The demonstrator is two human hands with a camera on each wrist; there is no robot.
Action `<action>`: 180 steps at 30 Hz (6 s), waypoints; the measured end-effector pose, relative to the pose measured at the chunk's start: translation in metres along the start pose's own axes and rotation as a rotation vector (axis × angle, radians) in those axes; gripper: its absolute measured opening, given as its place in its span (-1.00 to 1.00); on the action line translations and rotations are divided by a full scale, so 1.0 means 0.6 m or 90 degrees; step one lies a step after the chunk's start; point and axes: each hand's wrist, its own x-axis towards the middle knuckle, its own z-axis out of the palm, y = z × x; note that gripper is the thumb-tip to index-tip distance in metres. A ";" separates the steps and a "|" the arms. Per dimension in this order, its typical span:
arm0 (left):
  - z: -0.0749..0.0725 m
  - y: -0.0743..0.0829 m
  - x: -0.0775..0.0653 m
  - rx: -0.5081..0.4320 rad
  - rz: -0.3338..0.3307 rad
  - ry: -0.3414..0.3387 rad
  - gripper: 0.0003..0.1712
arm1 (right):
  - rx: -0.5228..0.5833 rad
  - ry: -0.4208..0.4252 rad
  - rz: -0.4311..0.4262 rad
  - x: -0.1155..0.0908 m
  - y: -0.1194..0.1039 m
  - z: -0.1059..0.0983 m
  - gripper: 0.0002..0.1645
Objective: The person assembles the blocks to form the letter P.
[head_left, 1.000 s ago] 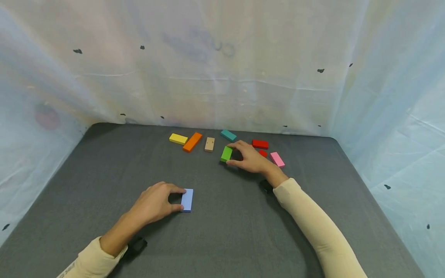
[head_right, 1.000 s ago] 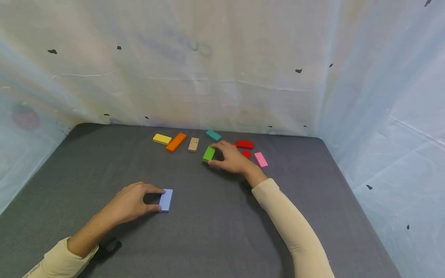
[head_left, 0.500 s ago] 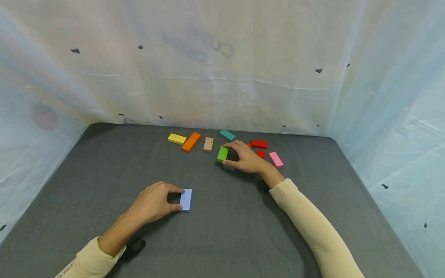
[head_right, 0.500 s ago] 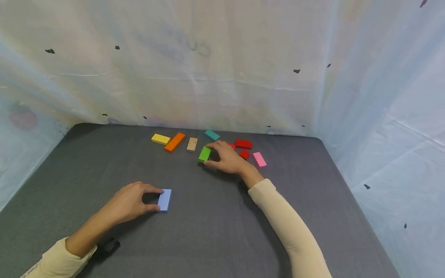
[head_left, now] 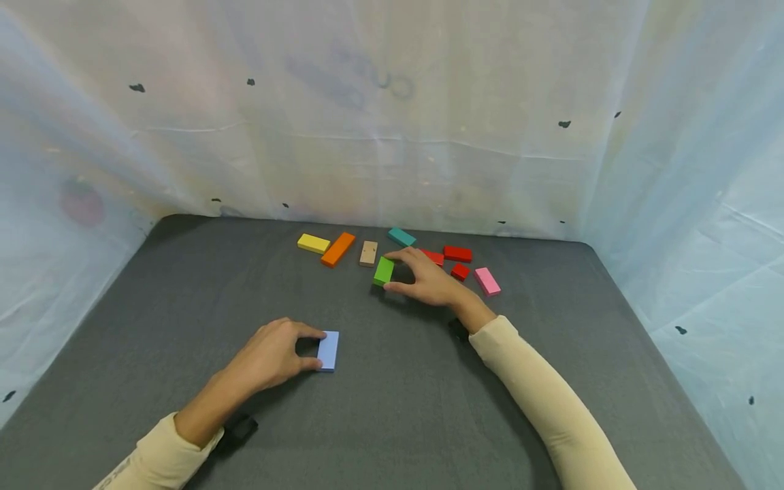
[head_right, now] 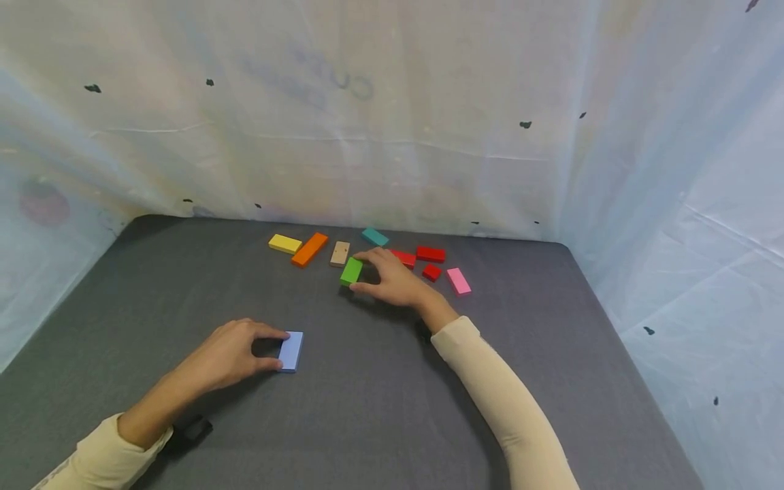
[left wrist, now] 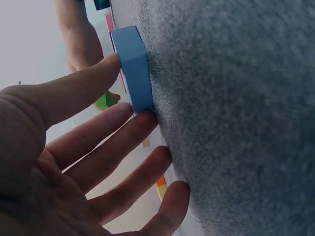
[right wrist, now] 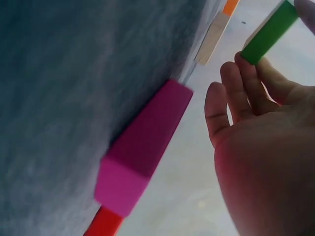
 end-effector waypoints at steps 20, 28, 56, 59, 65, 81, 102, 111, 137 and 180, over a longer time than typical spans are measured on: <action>0.002 0.003 -0.005 -0.005 0.026 0.028 -0.55 | -0.097 -0.006 -0.050 0.009 -0.030 0.023 -0.19; 0.001 0.005 -0.008 -0.012 0.035 0.034 -0.60 | -0.102 -0.020 -0.052 0.012 -0.039 0.030 -0.17; 0.003 -0.003 -0.008 -0.009 0.076 0.050 -0.63 | -0.114 -0.041 -0.071 0.013 -0.073 0.040 -0.18; 0.003 -0.001 -0.007 0.000 0.065 0.051 -0.63 | -0.107 -0.040 -0.066 0.014 -0.077 0.042 -0.18; 0.003 0.002 -0.004 0.015 0.034 0.045 -0.61 | -0.115 -0.040 -0.091 0.019 -0.085 0.052 -0.16; 0.002 -0.002 -0.002 -0.009 0.016 0.030 -0.62 | -0.151 -0.045 -0.120 0.021 -0.096 0.064 -0.19; 0.005 -0.003 -0.005 -0.019 0.007 0.043 -0.64 | -0.140 -0.064 -0.124 0.017 -0.109 0.073 -0.19; 0.003 -0.002 -0.004 -0.023 0.008 0.042 -0.65 | -0.145 -0.077 -0.128 0.016 -0.111 0.076 -0.21; 0.004 0.001 -0.005 -0.013 0.014 0.053 -0.66 | -0.166 -0.136 -0.130 0.017 -0.122 0.089 -0.19; 0.009 -0.002 -0.003 0.004 0.002 0.031 -0.45 | -0.172 -0.151 -0.119 0.018 -0.120 0.092 -0.19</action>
